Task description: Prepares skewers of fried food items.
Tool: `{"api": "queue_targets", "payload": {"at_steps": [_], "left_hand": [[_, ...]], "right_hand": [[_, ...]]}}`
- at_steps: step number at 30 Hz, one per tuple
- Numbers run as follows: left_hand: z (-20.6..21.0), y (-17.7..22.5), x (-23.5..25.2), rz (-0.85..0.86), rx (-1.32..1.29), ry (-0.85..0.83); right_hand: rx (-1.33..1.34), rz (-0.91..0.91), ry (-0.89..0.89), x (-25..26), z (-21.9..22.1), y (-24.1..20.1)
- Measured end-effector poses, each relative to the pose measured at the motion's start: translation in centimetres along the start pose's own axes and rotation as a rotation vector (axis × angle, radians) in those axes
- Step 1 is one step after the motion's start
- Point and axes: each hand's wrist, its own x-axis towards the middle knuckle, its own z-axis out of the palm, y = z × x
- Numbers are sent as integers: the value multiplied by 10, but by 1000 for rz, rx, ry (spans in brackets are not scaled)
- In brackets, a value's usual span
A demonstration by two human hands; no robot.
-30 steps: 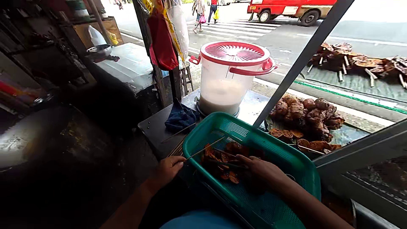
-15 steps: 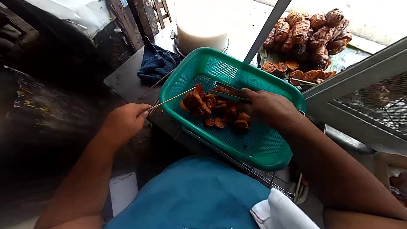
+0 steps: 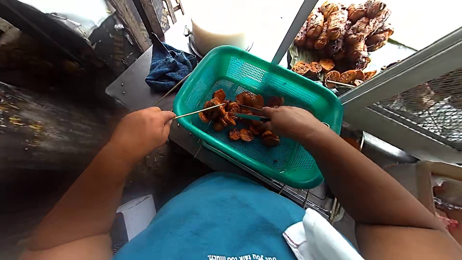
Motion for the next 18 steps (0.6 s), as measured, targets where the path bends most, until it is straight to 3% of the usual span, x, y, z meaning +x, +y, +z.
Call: {"api": "queue_targets", "payload": {"at_steps": [6,12,18], "left_hand": [[-16,-5,-13,-25,34,31],[-33,-2,-16,37,116,44],[-36,6,-8,99,173,34]], "right_hand": [[25,26,145,-16,-5,1],[-80,-120,249,-20,4,-20],[-42,-126,213,-11,1,-13]]}}
